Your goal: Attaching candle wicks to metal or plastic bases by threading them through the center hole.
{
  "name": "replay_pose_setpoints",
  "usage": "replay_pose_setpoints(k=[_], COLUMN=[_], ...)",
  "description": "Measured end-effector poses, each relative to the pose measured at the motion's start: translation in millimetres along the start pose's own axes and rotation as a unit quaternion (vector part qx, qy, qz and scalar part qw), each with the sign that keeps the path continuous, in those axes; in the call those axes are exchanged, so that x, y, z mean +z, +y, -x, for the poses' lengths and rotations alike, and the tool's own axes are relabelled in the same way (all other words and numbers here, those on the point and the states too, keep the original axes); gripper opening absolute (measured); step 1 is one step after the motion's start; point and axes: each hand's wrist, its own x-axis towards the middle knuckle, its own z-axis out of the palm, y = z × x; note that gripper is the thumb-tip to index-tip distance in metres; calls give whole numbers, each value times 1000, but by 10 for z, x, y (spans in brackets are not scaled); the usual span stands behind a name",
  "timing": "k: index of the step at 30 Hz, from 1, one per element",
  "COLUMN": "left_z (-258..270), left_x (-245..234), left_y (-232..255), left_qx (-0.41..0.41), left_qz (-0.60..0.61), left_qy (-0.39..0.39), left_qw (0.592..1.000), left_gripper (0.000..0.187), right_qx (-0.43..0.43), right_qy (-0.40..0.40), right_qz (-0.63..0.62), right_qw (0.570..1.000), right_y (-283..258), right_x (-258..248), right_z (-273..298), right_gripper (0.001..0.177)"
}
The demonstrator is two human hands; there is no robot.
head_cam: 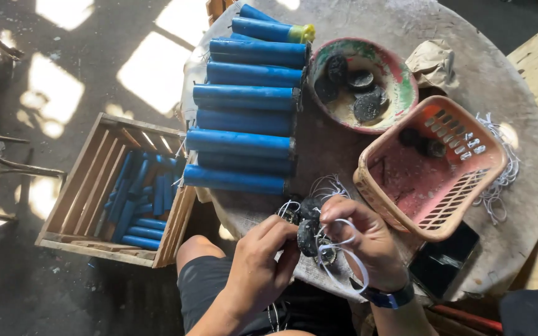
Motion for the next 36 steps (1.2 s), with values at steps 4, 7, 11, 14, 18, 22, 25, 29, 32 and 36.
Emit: replay_pose_setpoints(k=[4,7,11,14,18,22,25,29,32,36], left_z=[32,62,87,88,85,94,102,114,183,236], left_x=[-3,4,29,43,60,90,97,95,140,194], left_y=[8,-11,-26,-27,-21,-39,-51,-15,-52,-104], left_qx=[0,-11,-23,-23,-36,-27,-38,-14,-28,-13], left_qz=[0,26,42,48,56,56,43,53,33,-56], left_qy=[9,23,43,62,95,120,125,109,61,41], left_qw=[1000,999,998,997,993,991,991,993,997,997], left_gripper=[10,14,14,16,12,6,8,3,15,12], right_qx=[39,63,142,184,188,180,162,145,134,111], right_qy=[31,48,85,101,75,35,34,56,71,48], right_qz=[62,103,54,-13,-137,-194,-208,-169,-188,-253], right_qw=[997,992,985,978,970,964,964,973,970,960], right_y=[100,134,230,317,322,318,189,297,250,149], right_x=[-26,-48,-127,-191,-210,-276,-174,-327,-321,-253], right_z=[61,98,201,260,293,358,340,427,436,423], right_gripper=[11,14,16,17,20,15,12,16,17,10])
